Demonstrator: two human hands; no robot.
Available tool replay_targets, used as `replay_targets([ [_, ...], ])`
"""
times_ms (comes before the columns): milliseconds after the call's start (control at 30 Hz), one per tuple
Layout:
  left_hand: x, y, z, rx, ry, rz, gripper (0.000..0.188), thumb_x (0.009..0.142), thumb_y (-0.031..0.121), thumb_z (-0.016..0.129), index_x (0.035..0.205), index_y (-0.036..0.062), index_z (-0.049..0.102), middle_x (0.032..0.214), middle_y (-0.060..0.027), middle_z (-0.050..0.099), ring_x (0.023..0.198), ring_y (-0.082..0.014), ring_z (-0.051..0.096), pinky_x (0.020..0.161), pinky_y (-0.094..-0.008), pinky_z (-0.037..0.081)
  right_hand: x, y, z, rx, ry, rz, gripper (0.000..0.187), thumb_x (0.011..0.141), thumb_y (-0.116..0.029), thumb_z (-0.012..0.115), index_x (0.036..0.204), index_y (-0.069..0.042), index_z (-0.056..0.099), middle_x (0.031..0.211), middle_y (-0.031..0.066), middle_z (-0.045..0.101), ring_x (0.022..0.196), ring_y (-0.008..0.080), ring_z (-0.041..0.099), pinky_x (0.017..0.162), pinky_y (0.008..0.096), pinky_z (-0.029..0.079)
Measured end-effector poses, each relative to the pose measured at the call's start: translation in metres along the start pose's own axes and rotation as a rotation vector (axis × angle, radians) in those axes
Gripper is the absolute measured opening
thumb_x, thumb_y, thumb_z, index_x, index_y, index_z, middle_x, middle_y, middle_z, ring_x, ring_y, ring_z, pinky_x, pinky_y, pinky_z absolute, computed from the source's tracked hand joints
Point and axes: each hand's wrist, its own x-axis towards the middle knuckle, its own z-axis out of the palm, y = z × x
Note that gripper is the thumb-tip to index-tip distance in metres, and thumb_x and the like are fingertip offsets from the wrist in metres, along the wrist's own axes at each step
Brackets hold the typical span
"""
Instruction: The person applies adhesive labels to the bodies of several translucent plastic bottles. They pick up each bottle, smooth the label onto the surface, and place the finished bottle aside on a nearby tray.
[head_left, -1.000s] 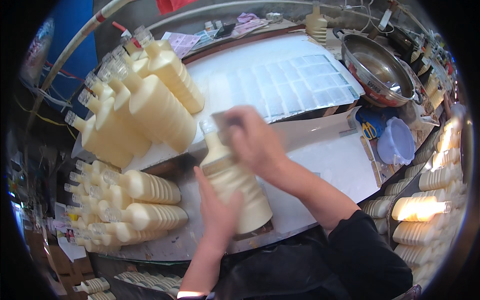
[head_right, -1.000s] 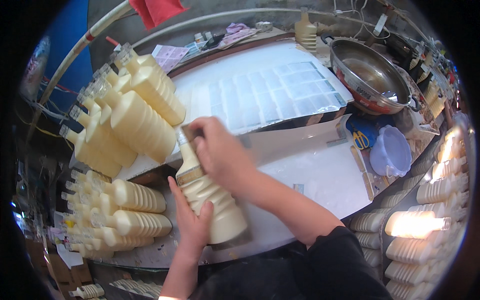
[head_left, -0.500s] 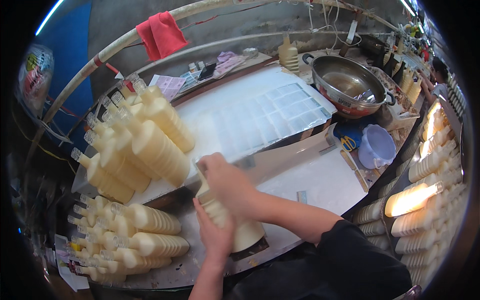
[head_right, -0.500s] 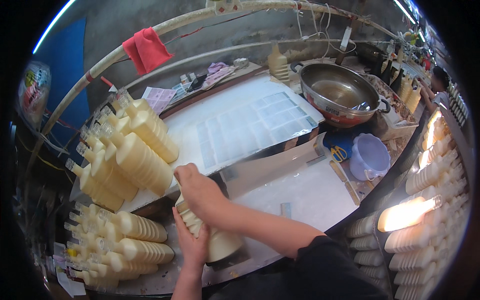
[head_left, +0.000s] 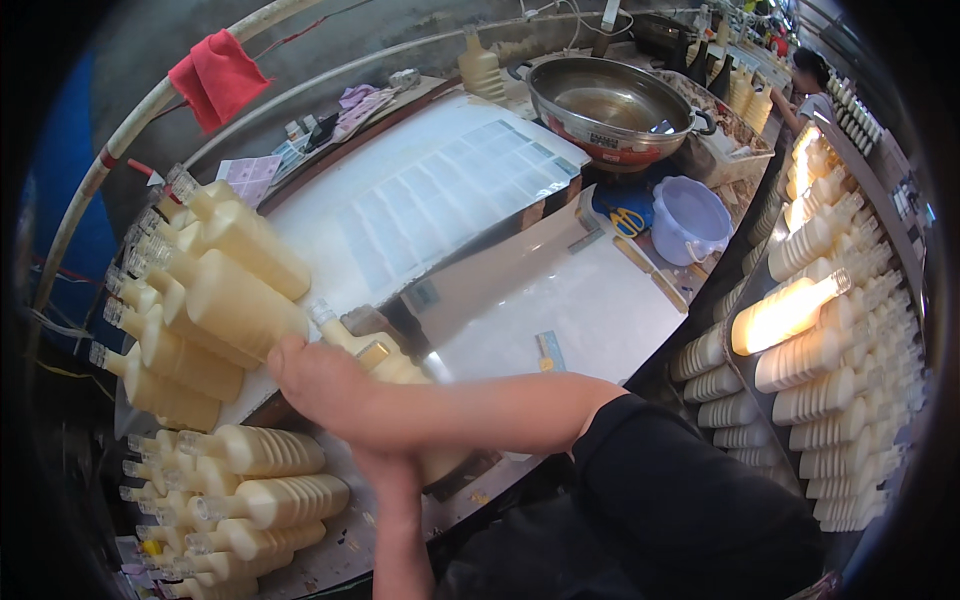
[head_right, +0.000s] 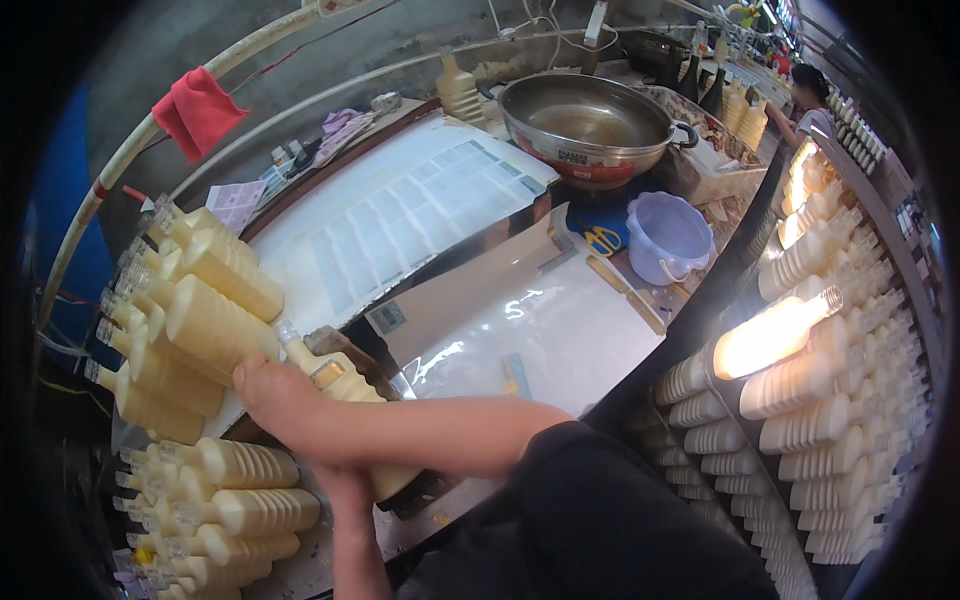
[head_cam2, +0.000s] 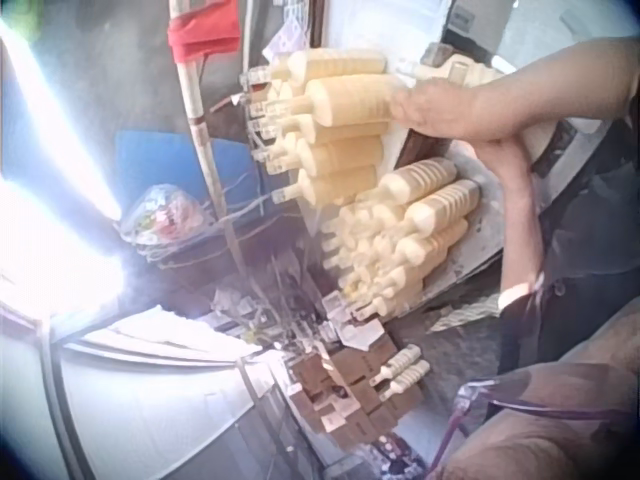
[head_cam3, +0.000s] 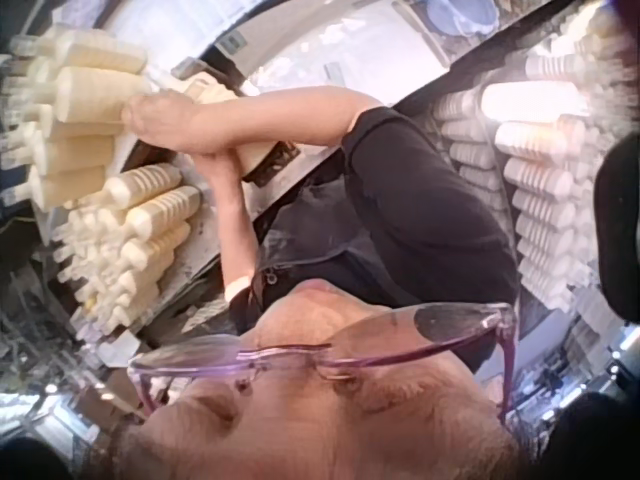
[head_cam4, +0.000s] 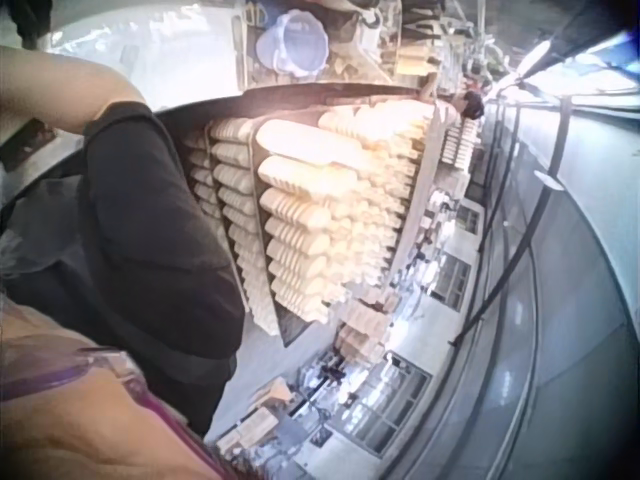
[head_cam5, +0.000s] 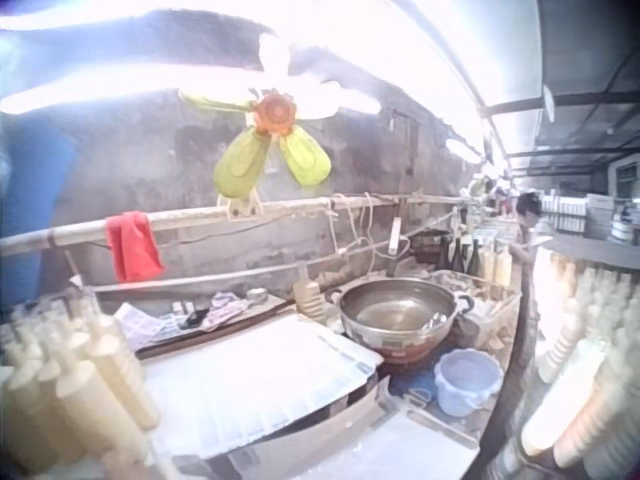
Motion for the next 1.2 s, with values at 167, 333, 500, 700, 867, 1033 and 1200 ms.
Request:
replay_targets([
  [167,0.010,0.015,0.003,0.138,0.022,0.076,0.088,0.096,0.052,0.065,0.162,0.0079,0.026,0.151,-0.0239,0.042,0.139,-0.0378,0.044,0.114,-0.0452,0.035,0.000,0.051,-0.026,0.720,-0.144,0.460,0.027,0.093,-0.010,0.057,0.115,0.002,0.048,0.095,0.0252,0.057,0.072,0.0450,0.065,0.070,0.0512,0.056],
  [333,0.007,0.016,-0.003,0.128,0.030,0.017,0.091,0.092,0.038,0.066,0.165,0.0096,0.020,0.152,-0.0265,0.040,0.138,-0.0388,0.044,0.117,-0.0447,0.032,-0.020,0.085,-0.037,0.579,-0.079,0.303,0.025,0.095,-0.010,0.052,0.119,-0.003,0.050,0.114,0.0255,0.055,0.095,0.0436,0.064,0.085,0.0498,0.053],
  [500,0.011,0.027,0.001,0.121,0.024,-0.062,0.093,0.089,0.030,0.066,0.164,0.0044,0.017,0.153,-0.0261,0.041,0.138,-0.0366,0.044,0.117,-0.0433,0.032,-0.033,0.109,-0.029,0.640,-0.009,0.396,0.029,0.097,-0.009,0.052,0.124,-0.003,0.058,0.125,0.0228,0.058,0.114,0.0421,0.060,0.099,0.0464,0.048],
  [700,0.009,0.020,0.001,0.061,0.054,-0.073,0.101,0.089,0.038,0.069,0.164,0.0002,0.013,0.151,-0.0253,0.042,0.137,-0.0337,0.046,0.116,-0.0424,0.034,-0.034,0.113,-0.037,0.796,0.147,0.283,0.028,0.100,-0.006,0.052,0.128,0.000,0.049,0.122,0.0222,0.057,0.109,0.0404,0.060,0.095,0.0447,0.049],
  [867,0.009,0.013,0.004,0.066,0.062,-0.049,0.104,0.089,0.041,0.071,0.163,-0.0010,0.012,0.151,-0.0253,0.042,0.137,-0.0334,0.047,0.115,-0.0424,0.036,-0.042,0.119,-0.015,0.684,0.075,0.331,0.028,0.101,-0.006,0.051,0.128,0.000,0.049,0.124,0.0229,0.057,0.113,0.0404,0.059,0.098,0.0445,0.048],
  [1033,0.009,0.016,0.003,0.005,0.051,-0.089,0.105,0.088,0.040,0.072,0.163,-0.0015,0.012,0.151,-0.0257,0.043,0.137,-0.0337,0.047,0.115,-0.0426,0.036,-0.039,0.118,-0.034,0.723,0.091,0.313,0.031,0.100,-0.006,0.055,0.130,-0.001,0.049,0.122,0.0225,0.060,0.112,0.0413,0.061,0.096,0.0445,0.049],
  [1200,0.009,0.021,0.003,0.077,0.065,-0.128,0.105,0.086,0.039,0.074,0.163,0.0003,0.013,0.148,-0.0253,0.046,0.134,-0.0366,0.050,0.113,-0.0440,0.038,-0.040,0.088,-0.081,0.793,-0.069,0.272,0.028,0.093,-0.006,0.062,0.122,-0.007,0.062,0.114,0.0158,0.067,0.109,0.0339,0.067,0.094,0.0399,0.053],
])
